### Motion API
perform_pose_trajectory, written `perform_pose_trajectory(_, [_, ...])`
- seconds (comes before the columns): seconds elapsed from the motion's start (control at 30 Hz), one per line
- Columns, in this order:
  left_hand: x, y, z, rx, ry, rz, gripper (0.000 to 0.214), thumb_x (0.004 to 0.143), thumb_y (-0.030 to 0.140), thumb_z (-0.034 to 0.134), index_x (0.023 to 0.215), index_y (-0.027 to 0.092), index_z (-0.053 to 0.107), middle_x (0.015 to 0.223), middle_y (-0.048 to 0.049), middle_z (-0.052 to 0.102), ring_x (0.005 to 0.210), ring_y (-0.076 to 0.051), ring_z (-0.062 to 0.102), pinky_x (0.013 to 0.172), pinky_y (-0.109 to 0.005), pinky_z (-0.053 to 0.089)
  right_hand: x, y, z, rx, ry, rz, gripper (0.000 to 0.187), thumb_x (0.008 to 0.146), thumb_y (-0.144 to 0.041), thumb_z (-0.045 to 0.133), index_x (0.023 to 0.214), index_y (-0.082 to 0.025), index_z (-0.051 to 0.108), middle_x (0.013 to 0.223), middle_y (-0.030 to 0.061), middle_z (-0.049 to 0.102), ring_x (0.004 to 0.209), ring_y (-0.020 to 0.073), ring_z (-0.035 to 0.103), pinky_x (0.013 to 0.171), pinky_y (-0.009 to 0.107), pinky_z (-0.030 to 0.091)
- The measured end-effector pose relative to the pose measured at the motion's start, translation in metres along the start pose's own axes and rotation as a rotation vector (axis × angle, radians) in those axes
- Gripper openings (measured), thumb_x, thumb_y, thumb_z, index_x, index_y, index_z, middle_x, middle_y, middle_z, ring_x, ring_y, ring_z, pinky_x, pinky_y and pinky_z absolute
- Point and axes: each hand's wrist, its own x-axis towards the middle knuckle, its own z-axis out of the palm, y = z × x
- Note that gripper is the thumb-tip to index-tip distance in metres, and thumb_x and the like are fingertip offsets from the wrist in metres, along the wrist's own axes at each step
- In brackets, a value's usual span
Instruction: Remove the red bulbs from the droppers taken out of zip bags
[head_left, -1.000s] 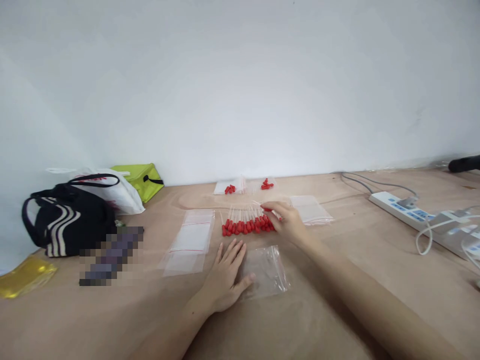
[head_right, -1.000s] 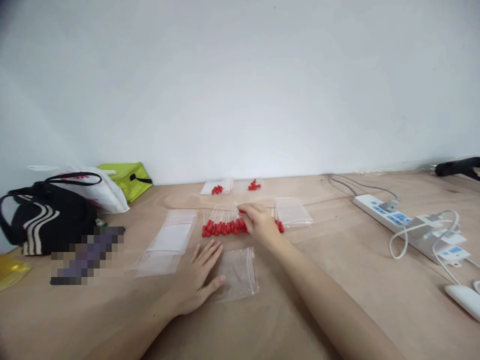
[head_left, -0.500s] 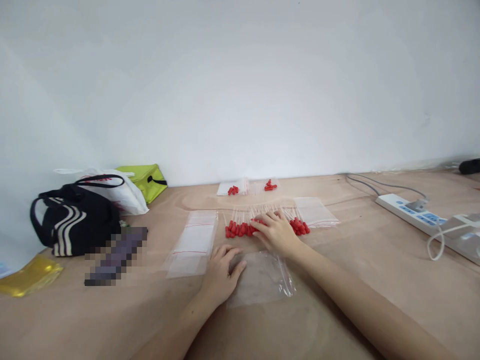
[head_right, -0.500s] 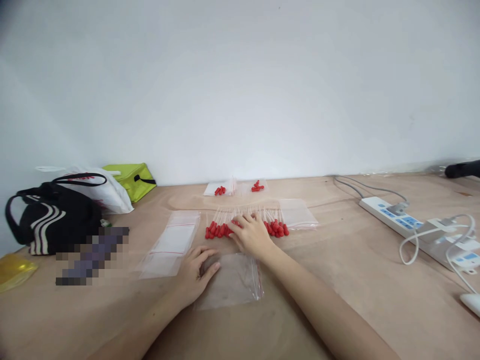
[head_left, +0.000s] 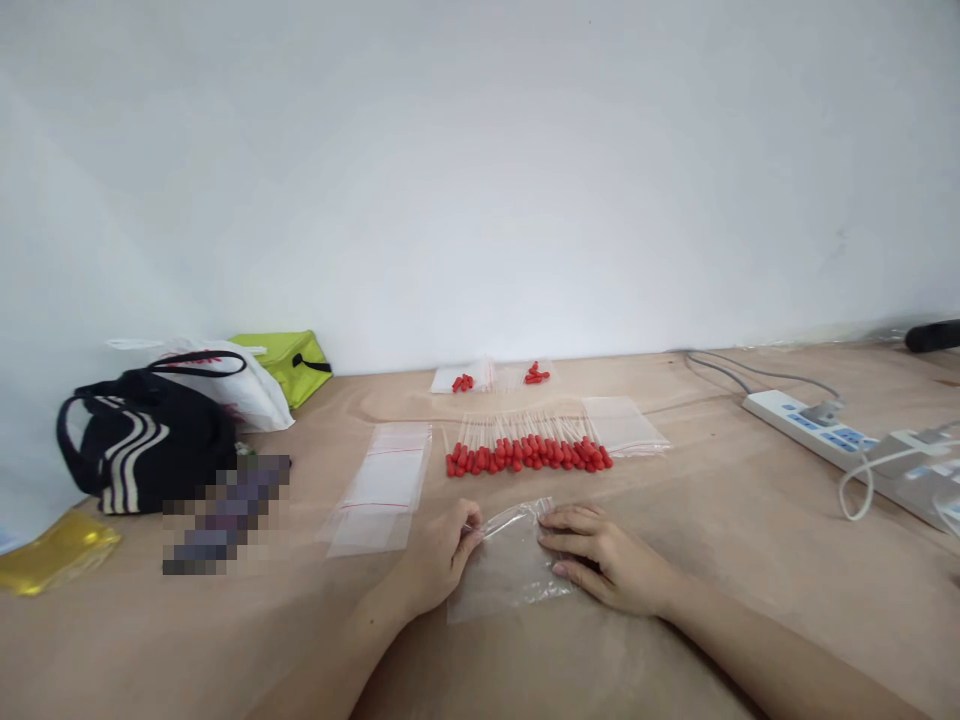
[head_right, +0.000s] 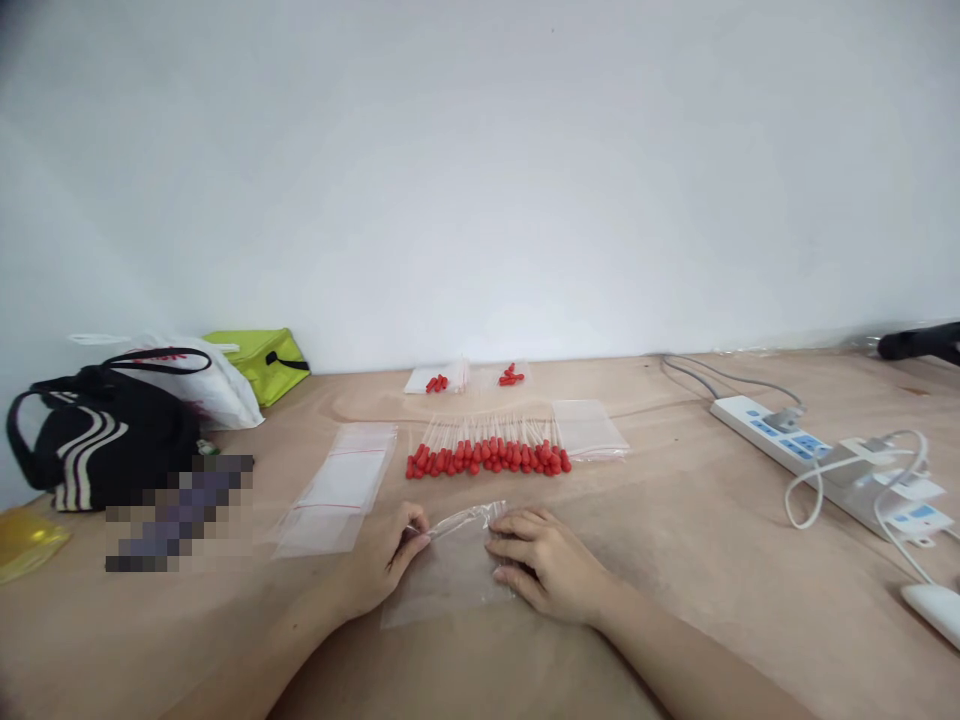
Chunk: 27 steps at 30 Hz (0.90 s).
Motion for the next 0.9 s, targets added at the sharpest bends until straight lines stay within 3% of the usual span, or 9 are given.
perform_pose_trajectory(0.07, [-0.002,-0.004,-0.008,0.003,-0.024,0.125,0.021,0.084,0.022,0.031,0.086,0.022,0.051,0.081,-0.0023,0.057,0.072,-0.014,0.054,0.067,-0.026,0.045,0.001,0.001,0.001,0.005,0.015,0.008,0.03,0.084,-0.03,0.046,0.111,-0.022,0.057,0.115,0.0085,0.055,0.106,0.0198,0.049,0.09,0.037,0.039])
perform_pose_trajectory(0.13, [-0.004,-0.012,-0.018,0.058,0.143,0.193,0.026,0.083,0.023,0.03,0.084,0.022,0.055,0.085,-0.0042,0.056,0.077,-0.014,0.054,0.07,-0.026,0.045,0.001,0.002,0.002,0.0,0.025,0.024,0.03,0.084,-0.03,0.046,0.111,-0.022,0.057,0.116,0.009,0.054,0.105,0.0199,0.05,0.089,0.038,0.04])
perform_pose_trajectory(0.23, [-0.004,-0.031,-0.036,0.175,0.679,-0.006,0.028,0.083,0.027,0.031,0.088,0.02,0.057,0.086,-0.006,0.055,0.078,-0.016,0.054,0.072,-0.029,0.045,0.001,0.002,0.002,-0.01,0.02,0.032,0.029,0.084,-0.029,0.046,0.109,-0.022,0.058,0.115,0.0089,0.055,0.105,0.0195,0.05,0.089,0.037,0.041])
perform_pose_trajectory(0.3, [-0.004,-0.046,-0.046,0.224,0.87,-0.243,0.031,0.082,0.029,0.032,0.098,0.017,0.056,0.086,-0.0073,0.054,0.077,-0.017,0.054,0.072,-0.03,0.045,0.001,0.002,0.002,-0.013,0.013,0.025,0.028,0.084,-0.029,0.046,0.108,-0.022,0.058,0.115,0.0088,0.055,0.105,0.0196,0.05,0.089,0.037,0.041])
perform_pose_trajectory(0.43, [-0.006,-0.069,-0.051,0.388,0.576,-0.629,0.039,0.076,0.031,0.042,0.104,0.008,0.056,0.09,-0.0151,0.055,0.085,-0.026,0.054,0.077,-0.039,0.043,0.001,0.002,0.001,-0.009,0.008,0.026,0.028,0.084,-0.029,0.046,0.108,-0.022,0.058,0.114,0.0091,0.055,0.106,0.0199,0.05,0.089,0.038,0.041])
perform_pose_trajectory(0.57, [-0.009,-0.066,-0.046,0.671,0.398,-0.75,0.036,0.078,0.032,0.044,0.103,0.01,0.059,0.11,-0.0242,0.047,0.106,-0.04,0.042,0.082,-0.053,0.034,0.002,0.002,0.0,0.009,0.0,0.032,0.028,0.083,-0.028,0.046,0.108,-0.021,0.058,0.114,0.009,0.055,0.106,0.0193,0.05,0.09,0.038,0.04])
perform_pose_trajectory(0.7, [-0.006,-0.055,-0.043,0.758,0.593,-0.598,0.035,0.081,0.029,0.041,0.107,0.011,0.056,0.127,-0.0238,0.033,0.121,-0.041,0.024,0.089,-0.062,0.021,0.002,0.002,0.0,0.02,0.003,0.033,0.029,0.084,-0.028,0.046,0.109,-0.021,0.058,0.114,0.0089,0.055,0.106,0.0191,0.05,0.09,0.038,0.04])
perform_pose_trajectory(0.8, [-0.001,-0.049,-0.035,0.653,0.712,-0.327,0.034,0.081,0.033,0.042,0.105,0.015,0.057,0.127,-0.0173,0.038,0.124,-0.035,0.024,0.096,-0.057,0.022,0.003,0.002,0.0,0.003,-0.02,0.041,0.031,0.084,-0.03,0.044,0.111,-0.021,0.057,0.115,0.0091,0.055,0.108,0.0196,0.048,0.092,0.038,0.038])
perform_pose_trajectory(0.9, [0.001,-0.037,-0.019,0.493,0.546,0.002,0.039,0.083,0.036,0.041,0.117,0.019,0.049,0.131,-0.0114,0.038,0.125,-0.028,0.027,0.1,-0.045,0.029,0.003,0.003,0.001,-0.062,-0.042,0.093,0.04,0.084,-0.037,0.044,0.12,-0.021,0.049,0.123,0.01,0.05,0.115,0.0221,0.042,0.096,0.043,0.033])
